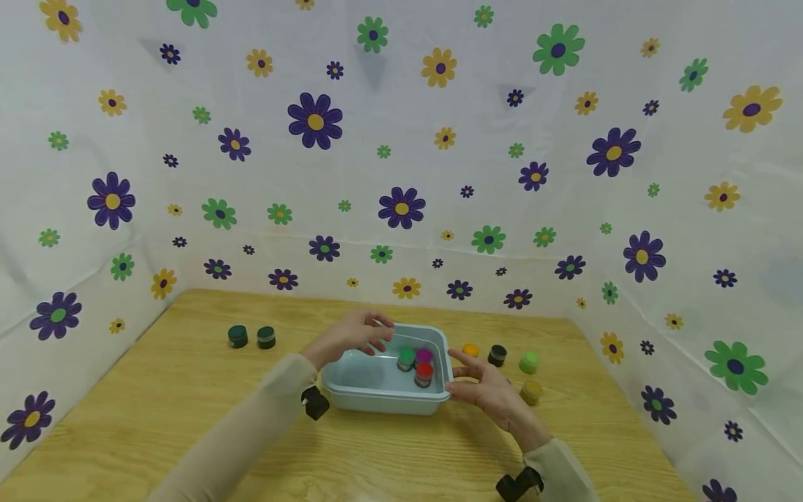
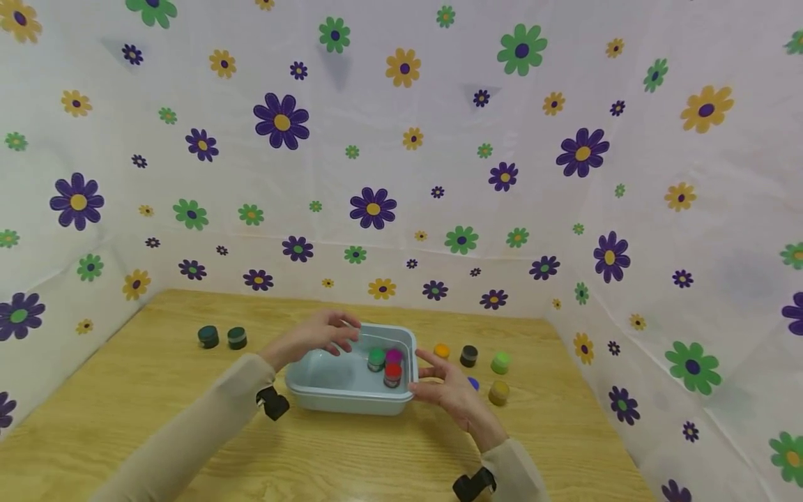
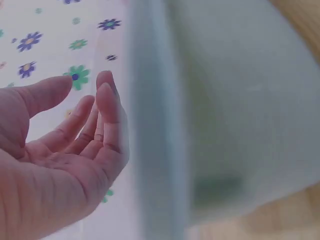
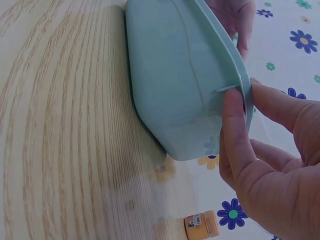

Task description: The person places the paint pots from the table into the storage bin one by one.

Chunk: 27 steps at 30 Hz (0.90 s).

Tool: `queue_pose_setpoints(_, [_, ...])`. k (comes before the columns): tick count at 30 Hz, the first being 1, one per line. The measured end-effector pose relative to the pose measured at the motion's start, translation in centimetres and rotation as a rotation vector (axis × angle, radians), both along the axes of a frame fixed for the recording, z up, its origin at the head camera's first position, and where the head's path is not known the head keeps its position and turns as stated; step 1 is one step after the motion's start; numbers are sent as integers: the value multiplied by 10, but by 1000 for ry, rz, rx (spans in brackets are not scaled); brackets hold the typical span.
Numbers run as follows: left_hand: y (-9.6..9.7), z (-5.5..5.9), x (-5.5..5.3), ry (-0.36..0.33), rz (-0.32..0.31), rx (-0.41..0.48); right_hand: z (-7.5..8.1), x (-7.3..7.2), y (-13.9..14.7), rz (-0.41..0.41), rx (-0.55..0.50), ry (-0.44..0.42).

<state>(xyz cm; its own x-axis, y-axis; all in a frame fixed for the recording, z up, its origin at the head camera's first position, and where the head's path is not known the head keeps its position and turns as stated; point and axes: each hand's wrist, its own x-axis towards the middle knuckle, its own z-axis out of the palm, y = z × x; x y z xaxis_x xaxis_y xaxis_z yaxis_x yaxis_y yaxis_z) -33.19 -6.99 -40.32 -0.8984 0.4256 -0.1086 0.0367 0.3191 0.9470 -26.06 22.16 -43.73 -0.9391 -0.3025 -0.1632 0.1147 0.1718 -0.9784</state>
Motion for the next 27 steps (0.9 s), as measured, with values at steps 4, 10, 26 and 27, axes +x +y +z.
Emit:
queue_pose_setpoints(4, [-9,10,0,46,-12,-38,0,0,1,-18,-3,-1])
queue_pose_setpoints(10, [-34,14,1,118,-15,-81,-1,-1,0,8,-20,3])
queue_pose_setpoints(26, [-118,-9,0,113,46,-94,-3,-3,0,5,-28,9])
queue_pose_setpoints(27, [-123,-10,-1,114,47,-96,-3,-3,-1,4,-28,9])
